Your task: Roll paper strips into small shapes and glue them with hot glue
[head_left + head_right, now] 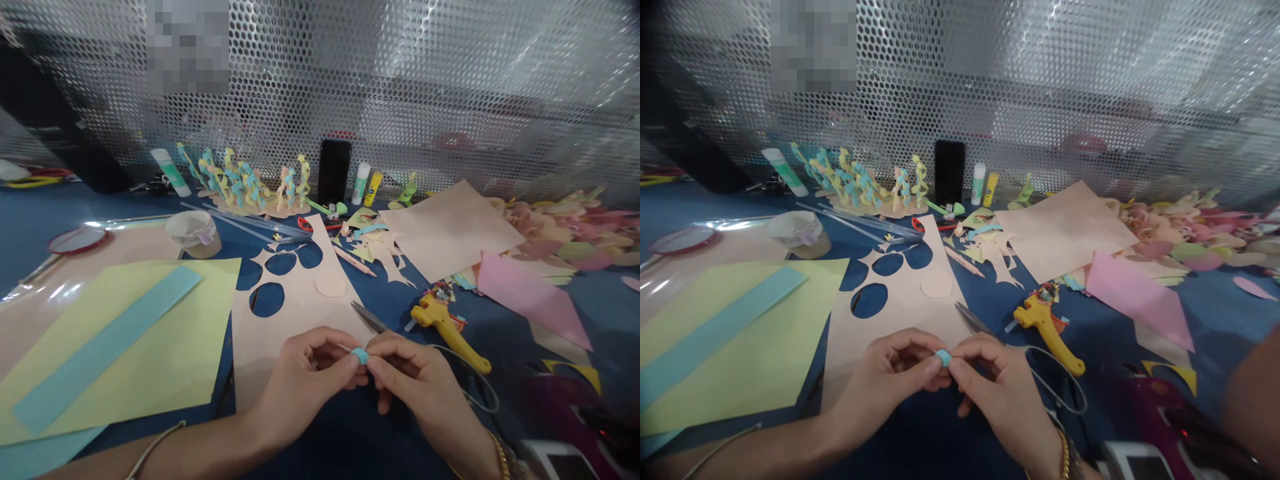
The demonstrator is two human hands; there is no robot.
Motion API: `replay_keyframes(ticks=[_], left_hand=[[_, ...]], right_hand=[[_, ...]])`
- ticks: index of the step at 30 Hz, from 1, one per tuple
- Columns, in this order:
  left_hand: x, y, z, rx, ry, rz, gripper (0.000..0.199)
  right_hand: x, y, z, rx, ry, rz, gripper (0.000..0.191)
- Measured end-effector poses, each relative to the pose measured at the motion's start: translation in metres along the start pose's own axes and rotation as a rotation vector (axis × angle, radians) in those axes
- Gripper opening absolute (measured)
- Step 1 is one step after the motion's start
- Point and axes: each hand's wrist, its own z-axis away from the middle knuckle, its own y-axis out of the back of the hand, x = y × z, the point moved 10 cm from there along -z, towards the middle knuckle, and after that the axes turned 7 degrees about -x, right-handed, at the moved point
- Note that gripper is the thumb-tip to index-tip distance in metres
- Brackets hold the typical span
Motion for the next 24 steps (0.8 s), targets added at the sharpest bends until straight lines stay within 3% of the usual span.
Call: replay_keyframes(ticks=[12,24], left_hand=[[0.0017,-0.0028,0.0020,-0.001,0.003,-0.033,0.016],[0.0025,-0.0032,0.0028,0.006,-0.005,-0.018,0.015]], right_hand=[[0.0023,0.0029,0.0016,0.038,-0.024,-0.014,0.018],[0.0034,-0.0031,-0.0006,-0.003,-0.034,-0.032,0.023]])
